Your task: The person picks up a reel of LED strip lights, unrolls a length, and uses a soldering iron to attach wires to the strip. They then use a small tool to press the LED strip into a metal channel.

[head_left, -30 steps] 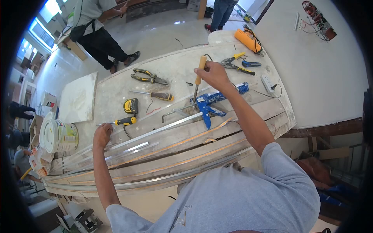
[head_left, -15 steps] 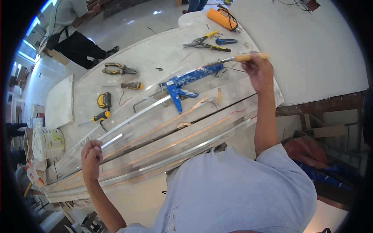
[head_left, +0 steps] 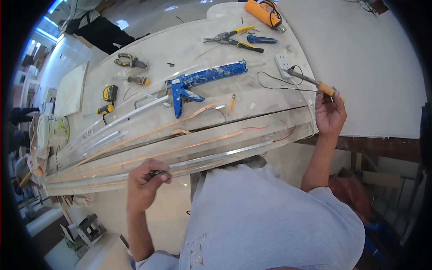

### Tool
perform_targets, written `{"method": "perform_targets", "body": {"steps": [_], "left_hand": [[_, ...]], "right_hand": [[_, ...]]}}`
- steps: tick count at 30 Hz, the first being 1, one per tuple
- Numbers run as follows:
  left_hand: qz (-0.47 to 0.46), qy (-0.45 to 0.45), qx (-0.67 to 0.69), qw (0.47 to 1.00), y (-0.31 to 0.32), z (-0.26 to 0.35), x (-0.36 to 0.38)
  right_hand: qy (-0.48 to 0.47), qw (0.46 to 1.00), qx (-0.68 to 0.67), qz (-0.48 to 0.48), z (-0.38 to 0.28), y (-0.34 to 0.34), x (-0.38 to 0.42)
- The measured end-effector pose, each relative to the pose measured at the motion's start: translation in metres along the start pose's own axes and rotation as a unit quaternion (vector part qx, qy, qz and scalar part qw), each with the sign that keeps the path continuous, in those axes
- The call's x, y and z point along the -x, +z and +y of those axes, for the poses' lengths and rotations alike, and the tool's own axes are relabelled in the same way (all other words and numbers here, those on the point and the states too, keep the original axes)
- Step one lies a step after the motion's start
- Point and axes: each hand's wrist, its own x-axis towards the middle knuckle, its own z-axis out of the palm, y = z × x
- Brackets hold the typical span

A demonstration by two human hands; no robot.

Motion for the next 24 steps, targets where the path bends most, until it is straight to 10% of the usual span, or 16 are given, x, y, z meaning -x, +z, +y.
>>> {"method": "perform_targets", "body": {"steps": [13,20,21,22,24], "left_hand": [[0.222,0.027,0.323,0.919,0.212,-0.100,-0.041],[0.206,-0.022,0.217,0.954,0.230,-0.125,-0.049],[0.207,-0.023,0.171,0.963,0.229,-0.122,-0.046],[0.190,-0.019,0.184,0.964,0.227,-0.121,-0.043],[0.175,-0.007,0.231,0.957,0.222,-0.124,-0.047]], "right_hand": [[0.107,0.985,0.080,-0.107,-0.006,-0.020,-0.022],[0.152,0.979,0.105,-0.088,0.007,-0.072,-0.033],[-0.022,0.872,0.463,-0.159,0.015,-0.099,-0.029],[0.202,0.972,0.068,-0.094,0.009,-0.086,-0.037],[0.227,0.967,0.011,-0.114,0.025,-0.089,-0.051]]}}
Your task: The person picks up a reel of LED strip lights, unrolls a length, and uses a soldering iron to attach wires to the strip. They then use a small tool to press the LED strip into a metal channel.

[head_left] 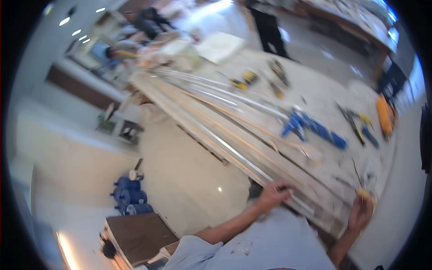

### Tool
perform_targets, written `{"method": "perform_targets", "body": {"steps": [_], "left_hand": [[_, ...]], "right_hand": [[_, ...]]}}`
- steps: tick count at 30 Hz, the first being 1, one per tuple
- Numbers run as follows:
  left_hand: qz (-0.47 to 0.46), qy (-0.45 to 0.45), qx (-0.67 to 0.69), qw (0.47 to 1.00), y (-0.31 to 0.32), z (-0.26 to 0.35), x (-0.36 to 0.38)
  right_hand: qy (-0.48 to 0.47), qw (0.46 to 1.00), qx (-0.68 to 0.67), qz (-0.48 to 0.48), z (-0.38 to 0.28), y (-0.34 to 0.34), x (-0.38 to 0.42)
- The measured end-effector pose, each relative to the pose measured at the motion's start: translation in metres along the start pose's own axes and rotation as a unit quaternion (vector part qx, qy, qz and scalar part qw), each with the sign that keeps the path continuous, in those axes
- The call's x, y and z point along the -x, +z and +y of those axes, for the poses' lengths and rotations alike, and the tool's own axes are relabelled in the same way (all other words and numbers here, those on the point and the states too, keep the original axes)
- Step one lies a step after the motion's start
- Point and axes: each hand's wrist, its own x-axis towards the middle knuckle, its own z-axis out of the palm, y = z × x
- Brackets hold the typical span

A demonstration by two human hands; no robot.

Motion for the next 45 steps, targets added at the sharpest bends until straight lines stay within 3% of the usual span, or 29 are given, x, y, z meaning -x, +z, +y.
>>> {"method": "perform_targets", "body": {"steps": [5,9,10,12,14,15,16,17,20,26,31,33,35,37,40,43,45], "left_hand": [[0.048,0.059,-0.169,0.983,-0.006,0.040,0.006],[0.092,0.107,-0.212,0.967,-0.016,0.025,-0.005],[0.090,0.105,-0.209,0.968,-0.017,0.022,-0.008],[0.062,0.075,-0.053,0.994,-0.016,0.026,-0.010],[0.097,0.062,-0.045,0.992,-0.014,0.030,-0.010],[0.098,0.075,-0.067,0.990,-0.018,0.027,-0.013],[0.104,0.061,0.025,0.992,-0.011,0.034,-0.012],[0.108,0.046,0.007,0.993,-0.001,0.049,-0.009],[0.091,0.000,0.049,0.995,0.006,0.053,-0.015],[0.065,-0.002,0.006,0.998,0.013,0.053,-0.025],[0.023,0.029,-0.103,0.994,0.013,0.040,-0.030],[0.017,0.023,-0.114,0.993,0.009,0.028,-0.031],[0.014,0.021,-0.125,0.992,0.009,0.023,-0.029],[0.039,0.060,-0.284,0.956,0.011,0.024,-0.026],[0.066,0.127,-0.368,0.919,0.018,0.024,-0.022],[0.086,0.207,-0.430,0.875,0.023,0.021,-0.025],[0.081,0.199,-0.448,0.868,0.025,0.019,-0.026]], "right_hand": [[-0.003,0.997,0.071,0.005,0.020,0.016,-0.030],[-0.008,0.997,0.070,0.004,0.023,0.024,-0.036],[-0.009,0.997,0.073,0.005,0.022,0.025,-0.037],[-0.011,0.999,0.017,0.031,0.021,0.026,-0.040],[-0.023,0.999,-0.002,-0.048,0.018,0.021,-0.040],[-0.104,0.976,0.185,-0.036,0.020,0.000,-0.041],[-0.144,0.966,0.215,0.017,0.018,-0.002,-0.039],[-0.049,0.999,-0.015,0.006,0.008,0.034,-0.031],[-0.072,0.997,0.017,0.004,-0.001,0.057,-0.023],[-0.087,0.994,0.057,0.039,-0.003,0.057,-0.008],[-0.204,0.968,0.146,0.032,0.004,0.072,-0.007],[-0.193,0.960,0.202,-0.037,0.004,0.063,-0.007],[-0.174,0.966,0.188,-0.033,0.011,0.058,-0.005],[-0.155,0.972,0.173,-0.032,0.017,0.061,-0.003],[-0.124,0.979,0.160,-0.031,0.023,0.065,0.008],[-0.073,0.969,0.237,0.006,0.029,0.061,0.028],[-0.032,0.958,0.285,-0.021,0.032,0.061,0.039]]}}
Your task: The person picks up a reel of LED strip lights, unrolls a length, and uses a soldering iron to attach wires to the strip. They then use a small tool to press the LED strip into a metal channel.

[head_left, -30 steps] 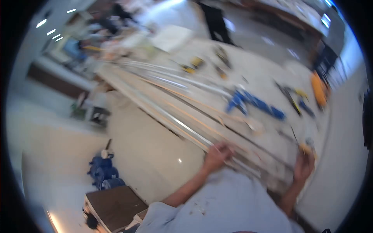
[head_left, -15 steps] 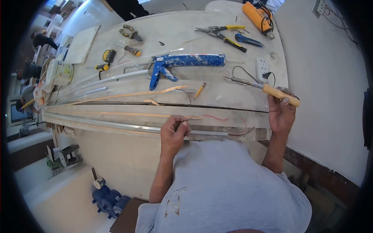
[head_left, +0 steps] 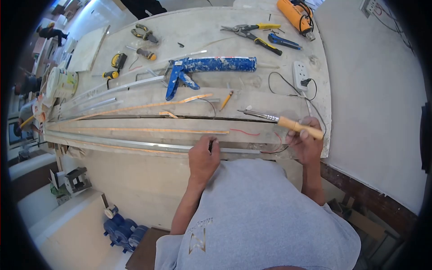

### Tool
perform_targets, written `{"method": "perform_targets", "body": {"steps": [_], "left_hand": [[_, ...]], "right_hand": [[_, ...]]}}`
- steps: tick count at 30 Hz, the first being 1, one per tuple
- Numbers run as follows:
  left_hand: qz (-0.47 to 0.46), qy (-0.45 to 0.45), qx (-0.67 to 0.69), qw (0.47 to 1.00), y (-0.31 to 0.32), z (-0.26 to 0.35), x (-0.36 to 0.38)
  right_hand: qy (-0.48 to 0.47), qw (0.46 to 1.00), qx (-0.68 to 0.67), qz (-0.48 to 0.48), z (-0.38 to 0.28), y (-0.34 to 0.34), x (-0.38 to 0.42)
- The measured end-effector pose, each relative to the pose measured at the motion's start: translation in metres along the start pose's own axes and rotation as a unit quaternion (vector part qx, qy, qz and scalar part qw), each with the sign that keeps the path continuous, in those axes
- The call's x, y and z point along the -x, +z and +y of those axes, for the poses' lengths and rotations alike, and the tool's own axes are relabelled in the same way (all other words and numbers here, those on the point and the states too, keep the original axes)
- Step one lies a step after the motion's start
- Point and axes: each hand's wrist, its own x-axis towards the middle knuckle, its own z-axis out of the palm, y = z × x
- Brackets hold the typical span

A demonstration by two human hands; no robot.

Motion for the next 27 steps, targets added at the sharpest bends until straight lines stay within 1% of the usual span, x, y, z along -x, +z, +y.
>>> {"method": "perform_targets", "body": {"steps": [1,2,4,5,6,7,8,10,11,13,14,16,18,21,23,24,26,27], "left_hand": [[-0.011,-0.001,-0.021,1.000,0.001,0.000,0.000],[-0.011,-0.002,-0.019,1.000,0.001,0.001,-0.002],[0.051,0.103,-0.087,0.990,-0.001,0.001,-0.007],[0.046,0.104,-0.086,0.990,-0.006,0.001,-0.013],[0.034,0.143,-0.123,0.981,-0.016,0.000,-0.021],[0.022,0.183,-0.159,0.970,-0.024,0.000,-0.031],[0.018,0.186,-0.158,0.970,-0.031,-0.001,-0.040],[-0.037,0.239,-0.141,0.960,-0.041,-0.002,-0.058],[-0.039,0.242,-0.141,0.959,-0.043,-0.002,-0.067],[-0.122,0.268,-0.151,0.944,-0.045,-0.002,-0.083],[-0.121,0.270,-0.151,0.943,-0.043,-0.001,-0.088],[-0.167,0.272,-0.160,0.934,-0.040,-0.003,-0.093],[-0.173,0.284,-0.163,0.929,-0.035,-0.008,-0.097],[-0.179,0.298,-0.160,0.924,-0.031,-0.012,-0.101],[-0.178,0.302,-0.156,0.923,-0.031,-0.013,-0.102],[-0.181,0.306,-0.148,0.923,-0.030,-0.013,-0.102],[-0.182,0.309,-0.138,0.923,-0.030,-0.012,-0.102],[-0.183,0.313,-0.138,0.922,-0.030,-0.011,-0.102]], "right_hand": [[-0.031,0.999,0.036,-0.014,0.002,0.003,0.004],[-0.030,0.999,0.038,-0.014,0.004,0.005,0.008],[-0.065,0.995,0.074,-0.017,0.007,0.007,0.018],[-0.057,0.995,0.083,0.003,0.007,0.008,0.022],[-0.057,0.995,0.084,0.009,0.005,0.007,0.024],[-0.053,0.995,0.085,-0.006,0.003,0.006,0.025],[-0.049,0.995,0.086,-0.020,0.002,0.005,0.026],[-0.039,0.995,0.087,-0.022,0.004,-0.001,0.028],[-0.028,0.995,0.087,-0.029,0.005,-0.003,0.029],[-0.034,0.997,0.072,-0.014,0.013,-0.004,0.031],[-0.040,0.998,0.057,-0.003,0.018,-0.004,0.031],[-0.031,0.998,0.050,0.010,0.034,-0.012,0.036],[-0.023,0.999,0.043,0.022,0.040,-0.013,0.039],[-0.015,0.996,0.077,0.032,0.042,-0.008,0.042],[-0.019,0.991,0.131,0.037,0.040,-0.005,0.044],[-0.019,0.991,0.131,0.037,0.036,-0.002,0.046],[0.019,0.979,0.202,0.035,0.026,0.005,0.048],[0.020,0.978,0.203,0.033,0.023,0.008,0.048]]}}
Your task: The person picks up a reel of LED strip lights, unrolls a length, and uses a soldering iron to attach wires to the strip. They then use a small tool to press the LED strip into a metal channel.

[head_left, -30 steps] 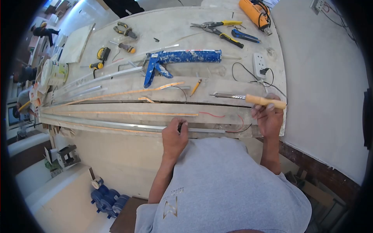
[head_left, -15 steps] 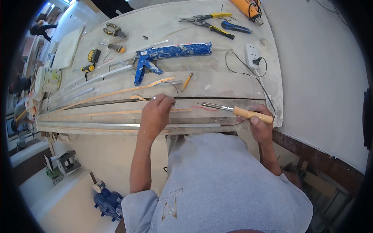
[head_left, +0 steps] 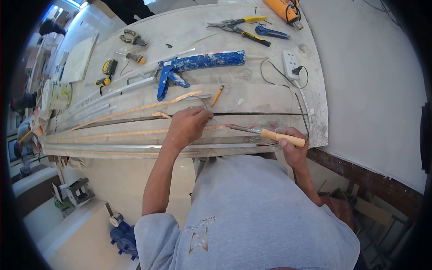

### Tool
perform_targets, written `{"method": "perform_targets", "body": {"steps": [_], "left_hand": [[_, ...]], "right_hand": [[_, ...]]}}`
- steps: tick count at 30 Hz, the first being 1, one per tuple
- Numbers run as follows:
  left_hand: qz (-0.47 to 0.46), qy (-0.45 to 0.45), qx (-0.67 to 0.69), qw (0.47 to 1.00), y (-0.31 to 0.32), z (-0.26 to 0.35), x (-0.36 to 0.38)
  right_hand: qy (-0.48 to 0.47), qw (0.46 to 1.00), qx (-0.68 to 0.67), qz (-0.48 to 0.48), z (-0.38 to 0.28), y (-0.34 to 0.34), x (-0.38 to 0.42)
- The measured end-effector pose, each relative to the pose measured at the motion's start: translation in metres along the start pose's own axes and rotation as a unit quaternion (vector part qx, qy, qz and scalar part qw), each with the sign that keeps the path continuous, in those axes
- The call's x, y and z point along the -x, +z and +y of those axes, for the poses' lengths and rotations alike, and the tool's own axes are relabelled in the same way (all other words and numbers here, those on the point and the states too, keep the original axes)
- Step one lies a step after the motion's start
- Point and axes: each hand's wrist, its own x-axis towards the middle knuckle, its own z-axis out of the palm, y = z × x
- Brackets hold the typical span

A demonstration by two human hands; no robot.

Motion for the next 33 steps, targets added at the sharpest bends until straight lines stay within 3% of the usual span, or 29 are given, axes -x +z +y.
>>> {"method": "perform_targets", "body": {"steps": [24,30,33], "left_hand": [[-0.023,0.027,-0.018,0.999,0.008,-0.009,0.000],[-0.025,0.025,-0.021,0.999,0.006,-0.007,-0.001],[-0.023,0.025,-0.021,0.999,0.008,-0.008,-0.001]], "right_hand": [[-0.002,1.000,0.010,-0.009,-0.006,0.010,0.001],[-0.041,0.999,0.016,-0.027,-0.008,0.012,-0.003],[-0.010,0.999,-0.015,-0.027,-0.009,0.013,-0.003]]}}
